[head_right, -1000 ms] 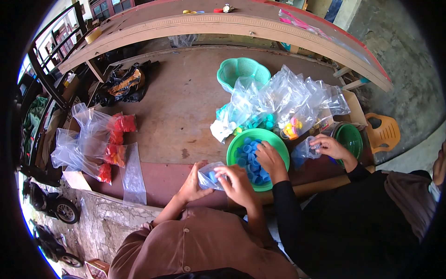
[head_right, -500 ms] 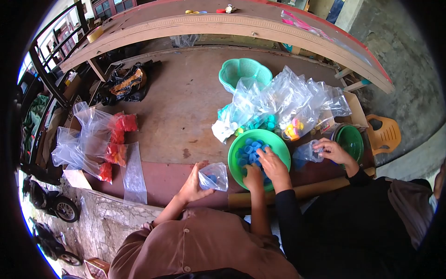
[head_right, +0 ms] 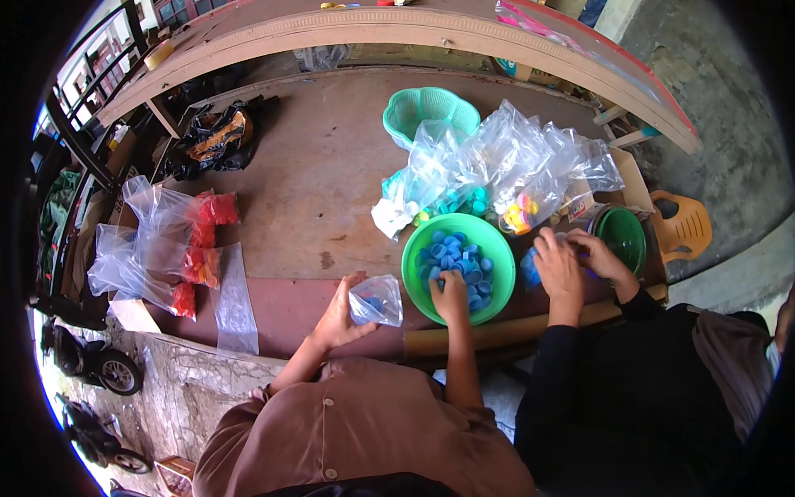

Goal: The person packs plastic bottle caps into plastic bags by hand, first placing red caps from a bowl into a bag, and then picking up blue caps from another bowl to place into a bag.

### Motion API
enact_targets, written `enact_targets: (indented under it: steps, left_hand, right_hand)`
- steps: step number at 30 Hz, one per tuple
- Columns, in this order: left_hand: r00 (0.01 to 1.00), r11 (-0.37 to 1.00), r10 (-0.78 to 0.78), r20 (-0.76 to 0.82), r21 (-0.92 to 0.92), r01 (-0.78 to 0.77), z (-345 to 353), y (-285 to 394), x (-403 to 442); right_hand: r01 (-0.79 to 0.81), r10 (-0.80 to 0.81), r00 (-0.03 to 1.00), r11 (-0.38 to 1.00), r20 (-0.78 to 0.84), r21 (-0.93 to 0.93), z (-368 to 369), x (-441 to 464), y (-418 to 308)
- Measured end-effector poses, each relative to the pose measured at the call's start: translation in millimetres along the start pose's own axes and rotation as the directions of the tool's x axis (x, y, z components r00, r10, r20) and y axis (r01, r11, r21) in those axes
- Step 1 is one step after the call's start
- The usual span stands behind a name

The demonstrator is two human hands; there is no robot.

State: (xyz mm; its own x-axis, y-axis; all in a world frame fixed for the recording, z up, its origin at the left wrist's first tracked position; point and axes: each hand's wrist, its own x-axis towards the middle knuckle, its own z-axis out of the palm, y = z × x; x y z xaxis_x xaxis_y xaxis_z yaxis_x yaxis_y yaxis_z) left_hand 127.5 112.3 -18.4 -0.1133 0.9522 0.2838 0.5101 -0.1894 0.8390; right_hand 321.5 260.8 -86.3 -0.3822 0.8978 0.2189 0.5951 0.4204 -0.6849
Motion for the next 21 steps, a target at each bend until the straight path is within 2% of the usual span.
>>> enact_targets:
  steps: [1,2,3,4,6,7,10,12,13,14,16,17,18,20,21]
  left_hand:
    - [1.0,1.0,-0.001,0.002,-0.001,0.001,0,0,0]
    - [1.0,1.0,-0.004,0.007,0.002,0.004,0,1,0]
    - [1.0,1.0,-0.007,0.012,0.005,0.007,0,2,1]
    - [1.0,1.0,-0.007,0.014,0.004,0.007,1,2,1]
    - [1.0,1.0,-0.002,0.012,0.004,0.002,1,2,2]
    - [1.0,1.0,-0.002,0.018,0.002,0.002,3,1,2]
    - [1.0,1.0,0.027,0.007,0.005,-0.027,6,-3,1]
    - [0.999,0.999,0.036,0.013,-0.01,-0.036,5,-2,1]
    - [0.999,0.999,0.037,0.015,-0.011,-0.037,5,-2,1]
    - [0.999,0.999,0.033,0.013,-0.019,-0.033,5,-2,1]
    - [1.0,0.999,0.03,0.01,-0.027,-0.029,3,-1,2]
    - [1.0,1.0,0.024,0.004,-0.017,-0.024,3,-1,2]
    - [1.0,1.0,0.017,-0.002,-0.007,-0.017,3,-1,1]
    - [1.0,1.0,0.002,0.004,0.006,-0.002,3,-4,-1]
    - [1.0,1.0,-0.008,0.011,0.02,0.008,4,-5,-1]
  right_hand:
    - [-0.002,0.002,1.0,1.0,0.0,-0.001,0,-1,1]
    - [-0.148,0.149,0.989,0.957,0.012,0.251,0,-1,1]
    - [-0.278,0.285,0.957,0.83,0.06,0.483,-1,0,-2]
    - [-0.279,0.287,0.956,0.83,0.059,0.482,-8,0,-15]
    - [-0.134,0.133,0.989,0.671,0.059,0.729,-28,-3,-48]
    - [-0.085,0.062,0.996,0.672,0.058,0.736,-38,-6,-67]
    - [0.271,-0.338,0.941,0.796,0.026,0.542,-48,-4,-90]
    - [0.417,-0.473,0.862,0.865,0.179,0.28,-54,-7,-110]
    - [0.411,-0.461,0.853,0.882,0.243,0.23,-52,-11,-118]
    - [0.41,-0.46,0.854,0.883,0.242,0.23,-48,-13,-118]
    - [0.336,-0.409,0.882,0.894,0.234,0.296,-41,-15,-117]
    - [0.324,-0.396,0.906,0.875,0.148,0.359,-41,-12,-118]
    - [0.322,-0.395,0.906,0.876,0.151,0.36,-40,-10,-115]
    - [0.11,-0.154,0.985,0.909,0.077,0.402,-36,-6,-99]
    - [0.135,-0.14,0.99,0.93,-0.008,0.341,-28,-5,-85]
